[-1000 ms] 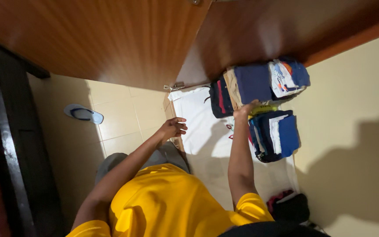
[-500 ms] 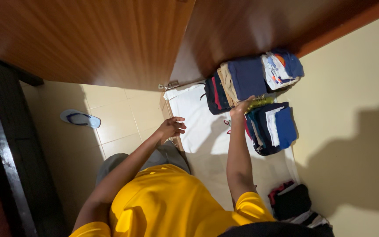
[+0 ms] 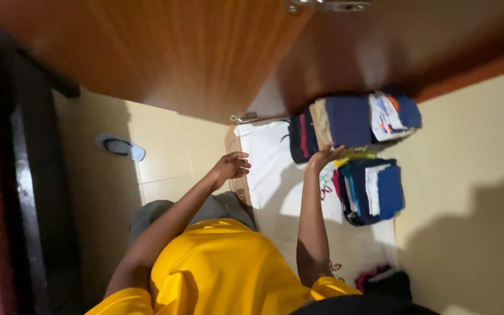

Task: The person sorts folded clothes by picking them up from a large pile on a surface, carrying them to a different pile, and placing them on top.

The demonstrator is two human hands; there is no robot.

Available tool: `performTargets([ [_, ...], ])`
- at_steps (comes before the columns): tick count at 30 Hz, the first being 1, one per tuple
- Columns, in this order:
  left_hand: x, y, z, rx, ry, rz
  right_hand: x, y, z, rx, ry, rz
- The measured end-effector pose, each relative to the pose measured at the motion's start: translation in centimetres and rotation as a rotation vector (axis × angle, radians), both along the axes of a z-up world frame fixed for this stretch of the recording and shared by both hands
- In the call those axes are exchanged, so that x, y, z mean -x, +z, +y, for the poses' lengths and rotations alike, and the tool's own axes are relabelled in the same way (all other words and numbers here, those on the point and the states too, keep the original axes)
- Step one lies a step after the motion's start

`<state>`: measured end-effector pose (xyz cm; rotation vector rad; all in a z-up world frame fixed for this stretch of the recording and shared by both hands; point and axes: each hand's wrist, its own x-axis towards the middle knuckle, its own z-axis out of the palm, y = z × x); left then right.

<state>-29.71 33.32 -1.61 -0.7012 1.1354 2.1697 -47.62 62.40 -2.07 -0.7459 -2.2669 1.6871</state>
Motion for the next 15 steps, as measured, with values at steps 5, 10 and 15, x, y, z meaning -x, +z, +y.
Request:
performTargets([
  [5,-0.3,-0.5,-1.8,0.001,0.12,-0.035,-1.9,-0.9,-4.6,-0.067,0.162,-0.091],
  [10,-1.4,-1.3,-3.9,0.011,0.212,-0.024,-3.5,-1.4,-9.5,0.057,0.338,-0.008],
  [15,-3.7,-2.4,-6.6,0.021,0.391,-0.006,-6.0,-2.0,-13.8,0.106,0.5,0.053],
])
